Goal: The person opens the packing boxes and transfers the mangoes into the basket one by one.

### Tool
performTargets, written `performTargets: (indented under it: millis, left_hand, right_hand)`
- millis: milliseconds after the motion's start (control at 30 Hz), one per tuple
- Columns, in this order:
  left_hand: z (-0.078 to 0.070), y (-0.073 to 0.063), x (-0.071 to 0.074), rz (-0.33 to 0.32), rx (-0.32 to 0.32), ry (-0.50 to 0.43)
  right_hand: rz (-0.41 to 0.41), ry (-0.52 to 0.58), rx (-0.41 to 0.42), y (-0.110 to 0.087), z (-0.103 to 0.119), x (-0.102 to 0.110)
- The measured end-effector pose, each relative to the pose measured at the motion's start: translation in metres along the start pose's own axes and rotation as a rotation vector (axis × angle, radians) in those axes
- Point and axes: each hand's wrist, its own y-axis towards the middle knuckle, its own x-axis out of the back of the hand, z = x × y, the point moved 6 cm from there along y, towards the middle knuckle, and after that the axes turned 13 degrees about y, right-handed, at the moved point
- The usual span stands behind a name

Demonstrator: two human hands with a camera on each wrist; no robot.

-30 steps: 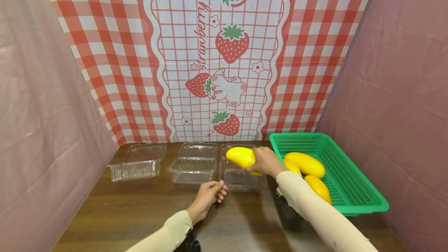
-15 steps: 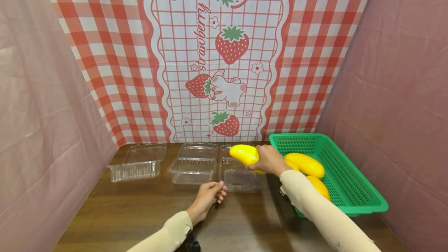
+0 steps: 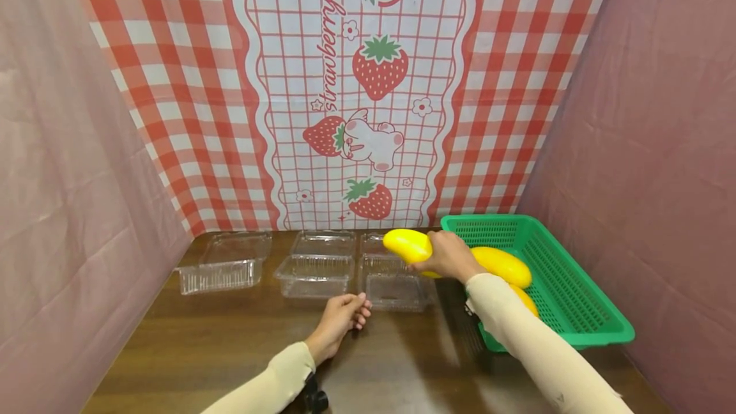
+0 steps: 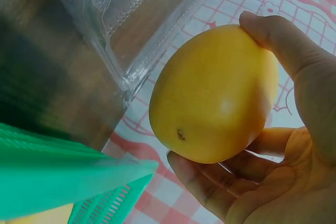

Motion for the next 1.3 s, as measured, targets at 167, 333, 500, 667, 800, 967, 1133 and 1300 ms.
performTargets:
  millis: [167, 333, 500, 667, 800, 967, 1133, 1300]
  left_hand:
    - [0.001, 0.0, 0.0, 0.0, -0.001, 0.0]
    - [0.0, -0.001, 0.001, -0.002, -0.002, -0.007]
    - [0.003, -0.002, 0.0, 0.004, 0.012, -0.009]
    - [0.004, -0.002, -0.001, 0.007, 0.017, -0.008]
    - [0.003, 0.0, -0.001, -0.001, 0.008, -0.008]
    - [0.002, 0.001, -0.001, 0.002, 0.007, -0.007]
    - [0.002, 0.0, -0.001, 0.004, 0.014, -0.006]
    - [0.0, -0.001, -0.001, 0.0, 0.005, 0.001]
  right_hand:
    - [-0.017, 0.003, -0.005, -0.001, -0.005, 0.006]
    - [-0.036, 0.011, 0.0, -0.002, -0.012, 0.012]
    - [-0.039, 0.036, -0.017, -0.005, -0.018, 0.016]
    - [-0.056, 0.034, -0.027, -0.009, -0.024, 0.021]
    - [-0.059, 0.039, -0.044, -0.008, -0.028, 0.026]
    - [-0.053, 0.046, -0.08, -0.01, -0.032, 0.031]
    - [-0.052, 0.048, -0.093, -0.014, -0.038, 0.035]
    - [-0.045, 0.055, -0.112, -0.019, -0.044, 0.04]
